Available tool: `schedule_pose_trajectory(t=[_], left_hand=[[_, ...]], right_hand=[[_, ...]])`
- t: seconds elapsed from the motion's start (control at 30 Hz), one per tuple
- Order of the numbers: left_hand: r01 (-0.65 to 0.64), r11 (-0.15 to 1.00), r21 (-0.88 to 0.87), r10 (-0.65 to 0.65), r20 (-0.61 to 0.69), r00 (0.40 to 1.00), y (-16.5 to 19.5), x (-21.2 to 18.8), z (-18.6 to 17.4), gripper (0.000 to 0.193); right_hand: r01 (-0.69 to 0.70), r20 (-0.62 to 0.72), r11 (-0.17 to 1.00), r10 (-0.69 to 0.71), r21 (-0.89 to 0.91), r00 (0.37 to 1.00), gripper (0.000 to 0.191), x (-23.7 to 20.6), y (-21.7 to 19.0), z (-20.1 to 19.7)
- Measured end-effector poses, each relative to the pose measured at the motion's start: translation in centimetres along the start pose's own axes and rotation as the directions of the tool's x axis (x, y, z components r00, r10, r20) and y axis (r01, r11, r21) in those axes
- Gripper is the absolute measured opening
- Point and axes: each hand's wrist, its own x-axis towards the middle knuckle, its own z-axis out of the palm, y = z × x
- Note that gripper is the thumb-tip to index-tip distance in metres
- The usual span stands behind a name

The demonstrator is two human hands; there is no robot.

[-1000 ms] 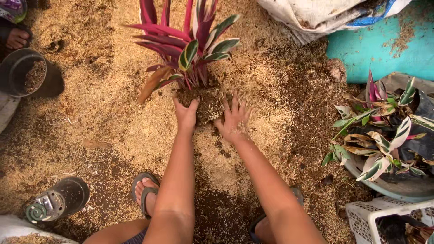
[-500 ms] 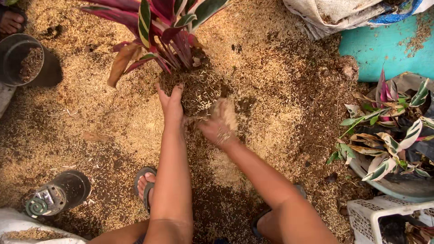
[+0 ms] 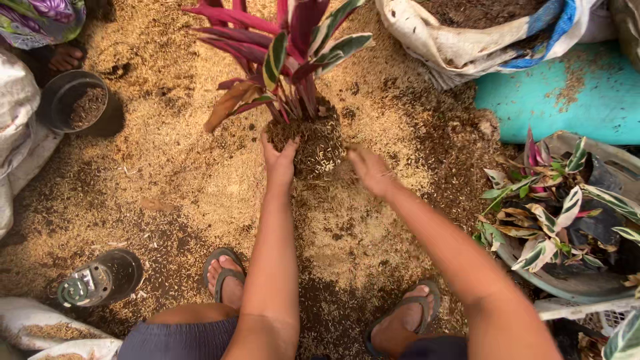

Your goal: The person removes a plant from a plastic bag, separates the root ball, and places it into a new pot. They then add soil and wood shavings around the plant to secure it.

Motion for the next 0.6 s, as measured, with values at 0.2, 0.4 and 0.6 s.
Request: schedule_pose_trajectory(t=[0.2,0.4,0.6], left_hand=[[-0.178,0.983,0.050,0.165,0.205,0.965,3.3,-5.7,3.2,0.082],[-0.223,0.967,0.127,0.196,0.193,0.961,4.7,-6.4,6.5,0.084],[-0.265,0.922,0.284,0.204,0.225,0.953,2.7,-4.6,7.6,0.079]], right_hand=[[0.025,-0.124,0.979,0.000,0.203,0.992,0.105,-3.8,-1.4,-5.9],[0.260,-0.361,0.900,-0.127,0.349,0.924,0.104,-2.9,-0.4,-5.2],[0.362,-0.443,0.904,-0.235,0.227,0.865,0.099,-1.5,2.0,-6.1]])
